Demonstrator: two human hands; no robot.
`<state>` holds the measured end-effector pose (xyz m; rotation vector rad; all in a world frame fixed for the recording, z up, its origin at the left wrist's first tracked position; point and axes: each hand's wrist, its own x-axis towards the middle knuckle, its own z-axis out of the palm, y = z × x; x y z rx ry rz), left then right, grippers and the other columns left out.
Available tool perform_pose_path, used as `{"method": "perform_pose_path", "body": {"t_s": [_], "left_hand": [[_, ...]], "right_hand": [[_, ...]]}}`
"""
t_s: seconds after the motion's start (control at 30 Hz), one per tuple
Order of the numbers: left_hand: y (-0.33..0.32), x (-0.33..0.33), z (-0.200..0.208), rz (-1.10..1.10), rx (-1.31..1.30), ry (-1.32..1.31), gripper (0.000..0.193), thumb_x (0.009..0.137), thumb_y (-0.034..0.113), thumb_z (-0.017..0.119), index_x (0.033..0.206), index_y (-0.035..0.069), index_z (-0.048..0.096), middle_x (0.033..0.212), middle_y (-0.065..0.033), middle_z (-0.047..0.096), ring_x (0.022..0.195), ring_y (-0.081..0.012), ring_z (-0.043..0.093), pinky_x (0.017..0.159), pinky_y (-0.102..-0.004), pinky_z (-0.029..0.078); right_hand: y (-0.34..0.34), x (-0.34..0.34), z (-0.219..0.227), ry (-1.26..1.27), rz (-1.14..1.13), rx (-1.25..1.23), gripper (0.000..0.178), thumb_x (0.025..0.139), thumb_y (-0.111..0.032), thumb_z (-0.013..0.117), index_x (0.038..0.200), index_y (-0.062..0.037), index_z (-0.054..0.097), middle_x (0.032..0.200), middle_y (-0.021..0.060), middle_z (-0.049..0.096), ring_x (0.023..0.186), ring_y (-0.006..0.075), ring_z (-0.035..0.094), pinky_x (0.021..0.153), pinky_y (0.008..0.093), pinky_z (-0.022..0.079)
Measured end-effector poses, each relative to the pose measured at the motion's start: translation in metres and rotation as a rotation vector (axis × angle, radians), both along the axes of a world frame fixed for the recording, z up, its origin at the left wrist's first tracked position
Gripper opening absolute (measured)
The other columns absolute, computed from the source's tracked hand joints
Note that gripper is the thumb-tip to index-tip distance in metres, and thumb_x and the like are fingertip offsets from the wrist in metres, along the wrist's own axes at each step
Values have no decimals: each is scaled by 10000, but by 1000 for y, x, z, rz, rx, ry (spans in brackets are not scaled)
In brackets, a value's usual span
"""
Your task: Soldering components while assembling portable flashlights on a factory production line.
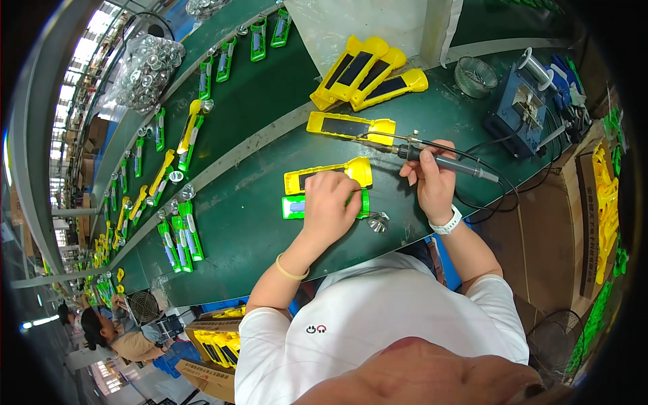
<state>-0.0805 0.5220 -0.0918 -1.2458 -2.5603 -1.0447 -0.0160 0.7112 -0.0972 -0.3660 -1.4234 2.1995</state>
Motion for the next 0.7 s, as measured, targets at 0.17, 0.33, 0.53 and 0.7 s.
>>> {"method": "perform_pose_path", "body": {"t_s": [0.17,0.33,0.53,0.7], "left_hand": [[-11,1,-8,226,256,-572,202,737,94,668,909,62,566,741,-49,555,728,-228,527,724,-349,367],[-11,1,-11,-1,52,-97,117,736,84,677,830,74,609,676,-65,522,665,-248,491,643,-352,373],[-17,-15,-15,124,42,15,80,746,47,634,816,59,597,759,-111,543,723,-295,517,649,-377,418],[-21,-25,-10,41,-70,-313,90,778,93,638,853,44,635,812,-101,632,774,-272,598,684,-336,480]], "right_hand": [[9,0,-7,-10,-7,20,186,917,-125,515,1019,-54,377,781,62,517,616,135,577,501,208,416],[1,1,-6,-38,12,14,179,918,-127,510,1016,-52,379,780,66,521,609,129,573,494,203,409],[2,9,-10,-124,50,-24,172,911,-122,517,1003,-61,385,716,50,517,545,109,541,446,189,365],[8,14,-9,-58,46,39,201,883,-119,563,966,-55,390,752,49,491,506,90,457,444,212,380]]}}
